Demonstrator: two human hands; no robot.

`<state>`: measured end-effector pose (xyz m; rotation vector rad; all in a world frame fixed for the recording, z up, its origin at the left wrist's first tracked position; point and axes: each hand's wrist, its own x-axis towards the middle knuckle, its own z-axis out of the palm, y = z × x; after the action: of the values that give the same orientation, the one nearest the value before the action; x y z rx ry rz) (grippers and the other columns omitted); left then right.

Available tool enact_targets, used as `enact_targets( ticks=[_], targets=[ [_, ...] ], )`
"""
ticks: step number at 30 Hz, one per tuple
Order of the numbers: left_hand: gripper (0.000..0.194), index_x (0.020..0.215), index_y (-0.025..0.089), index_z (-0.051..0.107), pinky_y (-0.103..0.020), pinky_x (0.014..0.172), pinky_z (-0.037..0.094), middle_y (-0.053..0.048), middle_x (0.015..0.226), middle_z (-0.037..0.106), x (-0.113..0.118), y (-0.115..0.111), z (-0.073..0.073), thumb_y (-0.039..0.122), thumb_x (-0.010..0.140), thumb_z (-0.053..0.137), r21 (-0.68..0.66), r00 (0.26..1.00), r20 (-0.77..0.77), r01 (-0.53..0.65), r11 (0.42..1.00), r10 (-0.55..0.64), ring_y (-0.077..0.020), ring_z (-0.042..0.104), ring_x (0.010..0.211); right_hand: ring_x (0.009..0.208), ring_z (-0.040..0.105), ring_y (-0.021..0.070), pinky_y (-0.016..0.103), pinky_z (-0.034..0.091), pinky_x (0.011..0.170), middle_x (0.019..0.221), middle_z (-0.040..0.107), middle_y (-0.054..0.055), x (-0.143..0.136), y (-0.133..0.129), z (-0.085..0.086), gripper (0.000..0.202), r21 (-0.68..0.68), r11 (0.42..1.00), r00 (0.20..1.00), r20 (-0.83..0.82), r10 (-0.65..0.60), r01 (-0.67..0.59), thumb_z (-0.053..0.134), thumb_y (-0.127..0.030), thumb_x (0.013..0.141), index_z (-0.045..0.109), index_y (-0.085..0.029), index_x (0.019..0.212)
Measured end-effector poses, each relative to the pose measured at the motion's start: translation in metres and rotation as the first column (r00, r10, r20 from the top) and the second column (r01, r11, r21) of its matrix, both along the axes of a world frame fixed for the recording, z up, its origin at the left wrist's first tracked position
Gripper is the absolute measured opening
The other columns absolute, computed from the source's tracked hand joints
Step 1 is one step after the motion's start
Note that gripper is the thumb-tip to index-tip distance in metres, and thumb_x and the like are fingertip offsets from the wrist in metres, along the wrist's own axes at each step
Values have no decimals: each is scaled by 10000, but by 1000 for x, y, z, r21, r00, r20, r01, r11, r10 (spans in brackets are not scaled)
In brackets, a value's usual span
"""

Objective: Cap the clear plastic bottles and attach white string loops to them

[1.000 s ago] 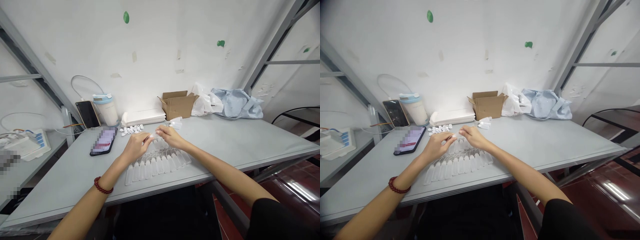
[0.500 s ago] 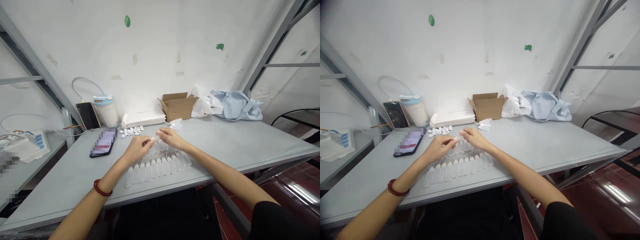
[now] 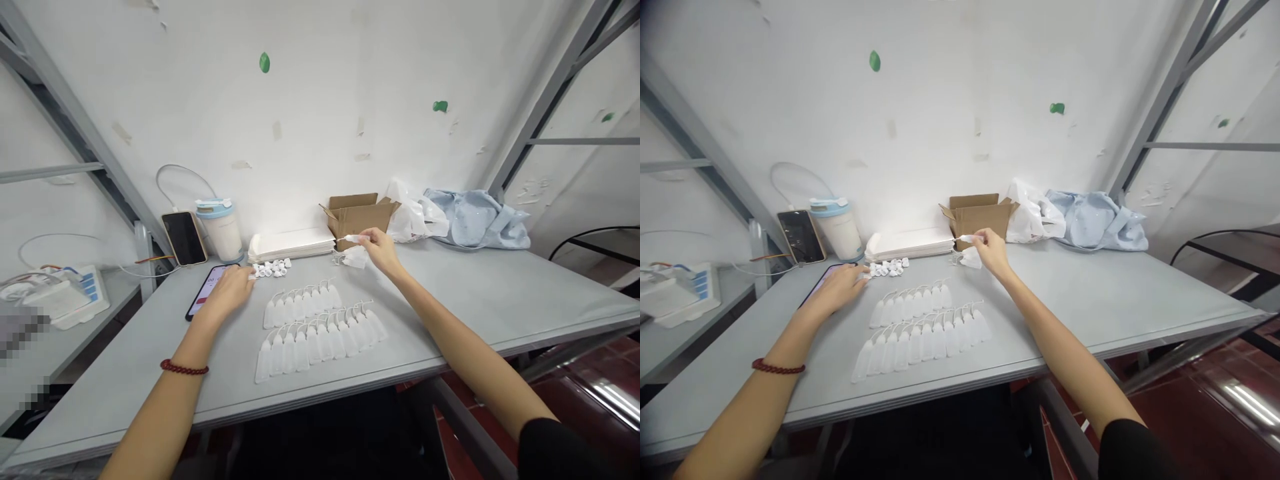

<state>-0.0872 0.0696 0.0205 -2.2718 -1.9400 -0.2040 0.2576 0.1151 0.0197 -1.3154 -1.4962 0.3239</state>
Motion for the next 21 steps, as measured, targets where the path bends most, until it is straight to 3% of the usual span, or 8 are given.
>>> enact_targets(
  ticks=[7, 14, 21],
  targets=[
    [378, 1108, 129, 613, -372, 885, 424, -163, 1089, 627, 1, 5, -11, 214, 774, 459, -116, 985, 131, 129, 985, -113, -283, 591, 981, 788, 526, 176, 293, 384, 737, 883, 635, 54, 22, 23, -16, 194, -20, 999, 974, 224, 39, -35, 563, -273, 744, 581, -162, 902],
    [316, 965, 150, 663, -362, 848, 437, -143, 962, 655, 6, 6, -16, 151, 719, 464, -63, 977, 183, 122, 991, -109, -284, 592, 957, 876, 526, 222, 313, 382, 769, 913, 657, 94, 22, 33, -22, 220, -31, 999, 900, 434, 26, -14, 512, -197, 801, 597, -133, 993],
    [242, 834, 160, 660, -337, 787, 448, -124, 873, 651, 7, 6, -14, 142, 712, 452, -63, 983, 124, 141, 988, -133, -268, 606, 877, 959, 542, 232, 345, 352, 877, 1060, 660, 119, 17, 26, -11, 229, -7, 998, 875, 481, 55, -58, 463, -128, 815, 626, -125, 975]
  ],
)
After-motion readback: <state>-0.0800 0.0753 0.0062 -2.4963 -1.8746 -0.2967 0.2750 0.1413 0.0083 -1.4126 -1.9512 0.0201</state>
